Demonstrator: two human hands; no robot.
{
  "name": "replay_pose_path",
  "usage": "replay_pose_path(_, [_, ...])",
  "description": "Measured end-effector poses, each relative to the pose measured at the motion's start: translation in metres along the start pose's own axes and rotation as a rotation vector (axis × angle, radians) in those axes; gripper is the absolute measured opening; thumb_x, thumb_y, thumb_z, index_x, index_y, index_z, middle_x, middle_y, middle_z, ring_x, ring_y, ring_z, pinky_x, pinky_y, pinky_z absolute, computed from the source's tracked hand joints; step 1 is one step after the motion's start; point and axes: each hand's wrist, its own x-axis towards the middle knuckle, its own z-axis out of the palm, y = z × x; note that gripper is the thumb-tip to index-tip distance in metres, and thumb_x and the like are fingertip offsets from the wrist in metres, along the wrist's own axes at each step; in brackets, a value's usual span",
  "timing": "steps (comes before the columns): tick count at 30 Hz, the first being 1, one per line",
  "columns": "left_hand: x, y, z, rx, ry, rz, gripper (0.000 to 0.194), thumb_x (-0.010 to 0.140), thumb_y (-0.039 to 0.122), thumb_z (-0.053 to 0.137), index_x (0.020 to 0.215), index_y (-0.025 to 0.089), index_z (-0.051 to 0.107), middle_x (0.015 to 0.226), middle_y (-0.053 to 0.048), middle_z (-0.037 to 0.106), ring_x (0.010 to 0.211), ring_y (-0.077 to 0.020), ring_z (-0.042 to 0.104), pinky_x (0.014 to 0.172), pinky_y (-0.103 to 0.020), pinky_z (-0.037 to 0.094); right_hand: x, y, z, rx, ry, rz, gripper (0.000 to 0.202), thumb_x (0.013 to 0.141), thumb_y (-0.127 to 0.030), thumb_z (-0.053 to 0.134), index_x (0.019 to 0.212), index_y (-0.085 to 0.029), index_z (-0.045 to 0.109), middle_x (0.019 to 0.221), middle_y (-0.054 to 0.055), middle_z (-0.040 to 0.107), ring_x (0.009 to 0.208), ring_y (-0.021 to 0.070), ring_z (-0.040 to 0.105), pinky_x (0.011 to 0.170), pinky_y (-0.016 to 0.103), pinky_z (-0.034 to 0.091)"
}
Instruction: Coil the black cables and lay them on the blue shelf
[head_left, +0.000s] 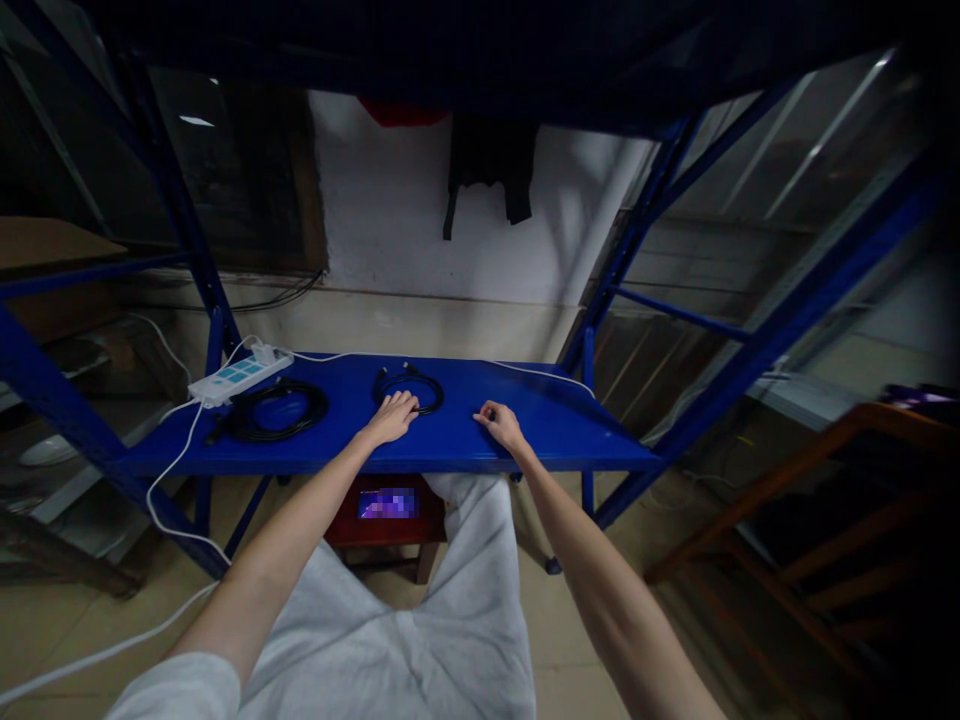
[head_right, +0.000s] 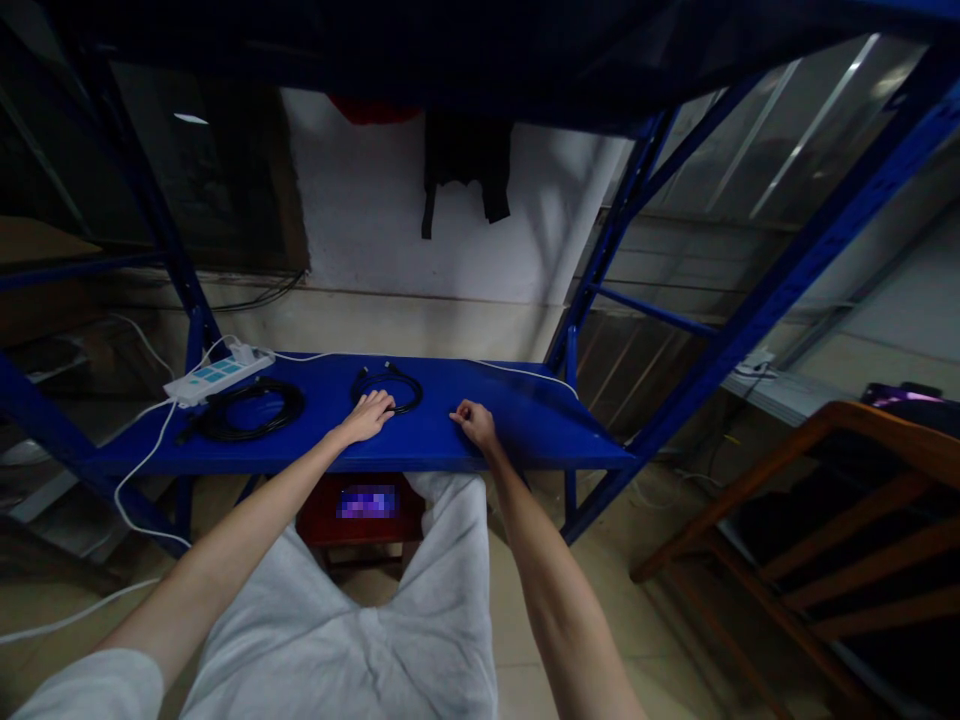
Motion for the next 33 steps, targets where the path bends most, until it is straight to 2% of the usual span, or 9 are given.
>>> replay_pose_path(5, [-0.004, 0.007, -0.002, -0.005, 0.042, 0.041, 0.027, 0.106, 0.028, 0.034, 0.117, 0.02, 0.056, 0.118, -0.012, 0.066, 0.111, -0.0263, 0.058, 0.095, -0.039, 0.04, 0.002, -0.002, 0.006, 0.091, 0.024, -0.023, 0.025, 0.083, -0.046, 0.062, 0.077, -0.021, 0.06, 0.073, 0.001, 0.064, 0.069, 0.0166, 0.055, 0.064, 0.026, 0.039])
replay_pose_path(8, [-0.005, 0.008, -0.002, -0.027, 0.019, 0.04, 0.028, 0.106, 0.029, 0.035, 0.122, 0.021, 0.056, 0.124, -0.011, 0.067, 0.113, -0.0252, 0.06, 0.098, -0.039, 0.04, 0.004, -0.012, 0.017, 0.242, 0.036, -0.013, 0.028, 0.08, -0.049, 0.062, 0.076, -0.022, 0.057, 0.066, 0.001, 0.06, 0.064, 0.0166, 0.053, 0.061, 0.026, 0.038])
replay_pose_path(12, [-0.003, 0.005, -0.001, -0.041, 0.0, 0.008, 0.028, 0.103, 0.034, 0.044, 0.124, 0.021, 0.057, 0.125, -0.01, 0.068, 0.114, -0.0252, 0.061, 0.099, -0.039, 0.042, 0.004, -0.043, 0.039, 0.494, 0.057, 0.009, 0.033, 0.075, -0.054, 0.062, 0.073, -0.023, 0.051, 0.058, -0.001, 0.055, 0.055, 0.0147, 0.049, 0.056, 0.026, 0.037])
replay_pose_path(16, [-0.001, 0.004, -0.001, -0.037, -0.013, -0.029, 0.023, 0.098, 0.031, 0.051, 0.115, 0.02, 0.061, 0.118, -0.01, 0.07, 0.109, -0.0256, 0.063, 0.095, -0.038, 0.043, 0.0, -0.082, 0.062, 0.624, 0.025, 0.004, 0.035, 0.077, -0.056, 0.06, 0.082, -0.022, 0.055, 0.057, -0.002, 0.057, 0.051, 0.014, 0.048, 0.055, 0.026, 0.038])
replay_pose_path(19, [0.002, 0.003, 0.001, -0.031, -0.018, -0.043, 0.019, 0.095, 0.032, 0.054, 0.106, 0.02, 0.064, 0.113, -0.01, 0.07, 0.108, -0.0267, 0.063, 0.093, -0.039, 0.044, -0.003, -0.103, 0.074, 0.558, 0.134, 0.036, 0.035, 0.086, -0.05, 0.052, 0.1, -0.02, 0.063, 0.06, 0.0, 0.059, 0.056, 0.017, 0.054, 0.059, 0.027, 0.043])
replay_pose_path(21, [0.004, 0.001, 0.003, -0.055, -0.022, -0.063, 0.017, 0.093, 0.033, 0.057, 0.101, 0.02, 0.066, 0.11, -0.01, 0.071, 0.107, -0.0265, 0.064, 0.093, -0.038, 0.045, -0.005, -0.111, 0.078, 0.429, 0.184, 0.065, 0.034, 0.09, -0.044, 0.048, 0.105, -0.02, 0.066, 0.067, 0.002, 0.064, 0.063, 0.0192, 0.059, 0.064, 0.028, 0.045])
replay_pose_path(25, [0.008, -0.005, 0.005, -0.141, -0.022, -0.089, 0.018, 0.093, 0.035, 0.059, 0.099, 0.021, 0.068, 0.104, -0.006, 0.072, 0.104, -0.0246, 0.065, 0.093, -0.036, 0.046, -0.01, -0.114, 0.078, 0.223, 0.148, 0.004, 0.031, 0.093, -0.031, 0.044, 0.112, -0.023, 0.067, 0.092, 0.006, 0.074, 0.082, 0.0216, 0.066, 0.076, 0.03, 0.049])
replay_pose_path(29, [0.008, -0.008, 0.005, -0.207, -0.008, -0.097, 0.018, 0.092, 0.03, 0.06, 0.103, 0.021, 0.069, 0.11, -0.006, 0.072, 0.106, -0.0244, 0.066, 0.094, -0.036, 0.047, -0.015, -0.112, 0.075, 0.189, 0.135, -0.027, 0.049, 0.088, -0.016, 0.039, 0.133, -0.024, 0.057, 0.093, 0.005, 0.074, 0.086, 0.0228, 0.068, 0.078, 0.031, 0.051])
replay_pose_path(33, [0.009, -0.01, 0.006, -0.243, 0.001, -0.1, 0.016, 0.09, 0.023, 0.061, 0.102, 0.02, 0.07, 0.108, -0.006, 0.073, 0.104, -0.0237, 0.066, 0.093, -0.035, 0.047, -0.015, -0.113, 0.073, 0.179, 0.089, -0.016, 0.052, 0.081, -0.009, 0.041, 0.125, -0.025, 0.062, 0.101, 0.006, 0.075, 0.101, 0.0233, 0.069, 0.084, 0.031, 0.052])
